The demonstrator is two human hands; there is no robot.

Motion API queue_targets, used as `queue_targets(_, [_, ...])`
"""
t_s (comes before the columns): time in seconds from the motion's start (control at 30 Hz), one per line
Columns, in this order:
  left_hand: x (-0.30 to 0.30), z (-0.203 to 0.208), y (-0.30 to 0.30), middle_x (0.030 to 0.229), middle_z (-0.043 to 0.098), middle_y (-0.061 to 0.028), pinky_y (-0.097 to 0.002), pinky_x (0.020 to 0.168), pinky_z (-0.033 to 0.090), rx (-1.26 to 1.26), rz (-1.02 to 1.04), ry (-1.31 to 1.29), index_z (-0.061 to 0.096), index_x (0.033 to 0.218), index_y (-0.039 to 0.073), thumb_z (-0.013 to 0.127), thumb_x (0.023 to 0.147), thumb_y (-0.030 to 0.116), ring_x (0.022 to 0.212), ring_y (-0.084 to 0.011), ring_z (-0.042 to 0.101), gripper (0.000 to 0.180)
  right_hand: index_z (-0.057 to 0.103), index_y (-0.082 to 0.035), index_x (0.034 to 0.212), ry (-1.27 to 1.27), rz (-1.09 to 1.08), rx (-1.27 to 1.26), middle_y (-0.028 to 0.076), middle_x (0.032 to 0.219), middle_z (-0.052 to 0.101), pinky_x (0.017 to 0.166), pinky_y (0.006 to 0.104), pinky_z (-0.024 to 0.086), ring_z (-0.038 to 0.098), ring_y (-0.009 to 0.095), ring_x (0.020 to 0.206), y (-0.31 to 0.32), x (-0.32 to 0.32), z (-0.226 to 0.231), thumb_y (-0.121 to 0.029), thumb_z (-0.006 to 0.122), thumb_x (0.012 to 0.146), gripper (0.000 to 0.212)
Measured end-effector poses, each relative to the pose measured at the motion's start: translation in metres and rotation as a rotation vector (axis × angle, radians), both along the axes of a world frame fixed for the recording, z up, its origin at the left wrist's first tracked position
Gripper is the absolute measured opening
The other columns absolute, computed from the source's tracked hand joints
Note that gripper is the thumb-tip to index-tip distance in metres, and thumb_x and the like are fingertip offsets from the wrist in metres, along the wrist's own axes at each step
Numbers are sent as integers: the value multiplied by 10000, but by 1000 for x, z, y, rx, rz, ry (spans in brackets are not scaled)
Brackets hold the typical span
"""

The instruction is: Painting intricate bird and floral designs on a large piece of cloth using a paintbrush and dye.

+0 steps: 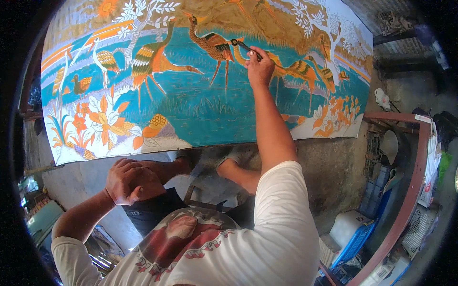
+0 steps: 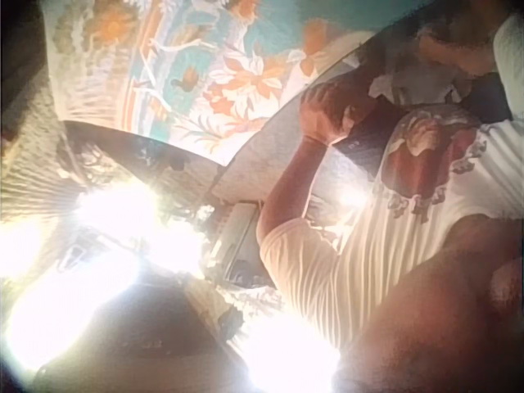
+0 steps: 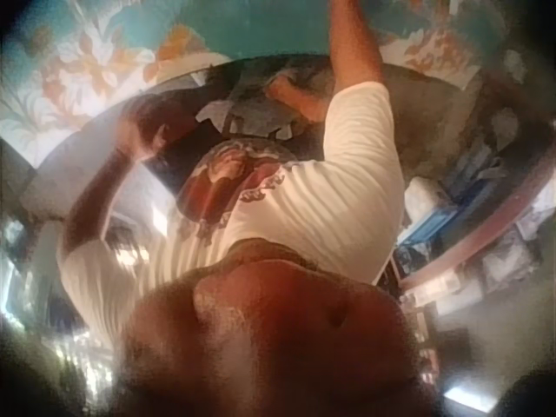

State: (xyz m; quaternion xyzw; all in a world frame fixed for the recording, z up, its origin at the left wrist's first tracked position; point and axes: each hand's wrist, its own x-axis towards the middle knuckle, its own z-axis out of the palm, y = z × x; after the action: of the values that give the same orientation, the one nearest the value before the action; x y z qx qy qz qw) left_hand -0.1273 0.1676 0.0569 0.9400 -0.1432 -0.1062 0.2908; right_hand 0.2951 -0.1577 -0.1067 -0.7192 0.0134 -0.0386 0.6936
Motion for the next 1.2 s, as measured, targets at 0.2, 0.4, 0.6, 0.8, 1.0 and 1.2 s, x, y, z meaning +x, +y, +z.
queue_targets(0.2, [-1, -1, 0, 1155, 743, -206, -525, 987, 517, 7, 2, -9, 729, 1138, -12, 625, 865, 572, 1080, -422, 693, 652, 774, -34, 1191, 42, 20, 5, 84, 943, 786, 585, 306, 608, 710, 134, 661, -1, -4, -1, -105, 687, 1029, 197])
queue_targets(0.4, [-1, -1, 1, 1153, 746, -205, -519, 984, 520, 4, 6, 6, 730, 1139, -8, 632, 861, 579, 1079, -422, 694, 656, 732, 5, 1247, 87, 27, -26, 104, 1010, 767, 587, 280, 613, 688, 120, 679, 0, -4, -2, -93, 663, 1045, 235])
queue_targets(0.6, [-1, 0, -1, 1143, 745, -203, -519, 974, 525, 8, 6, -10, 728, 1132, -6, 621, 876, 582, 1064, -420, 696, 650, 735, 0, 1245, 33, 8, -18, 131, 1035, 782, 586, 285, 615, 694, 127, 673, 1, -5, 0, -100, 662, 1047, 234])
queue_targets(0.8, [1, 1, -2, 1143, 745, -201, -517, 977, 523, -3, 0, -17, 730, 1128, 2, 608, 886, 574, 1062, -420, 695, 633, 737, -3, 1244, 57, 45, -28, 127, 1028, 784, 589, 283, 616, 702, 136, 683, 1, -9, 0, -105, 660, 1047, 234])
queue_targets(1.0, [1, 2, -1, 1145, 745, -201, -522, 981, 519, 5, -4, -3, 730, 1137, -1, 612, 884, 568, 1064, -422, 694, 634, 734, -6, 1237, 82, 44, 22, 126, 1019, 779, 594, 288, 618, 699, 138, 686, 4, -9, -2, -111, 652, 1053, 227])
queue_targets(1.2, [-2, -1, 0, 1157, 745, -207, -524, 989, 512, 3, 9, -7, 732, 1145, -2, 624, 869, 571, 1077, -424, 693, 645, 748, -5, 1202, 47, -52, 50, 110, 959, 783, 577, 308, 619, 714, 143, 667, 2, -7, 1, -113, 662, 1046, 209])
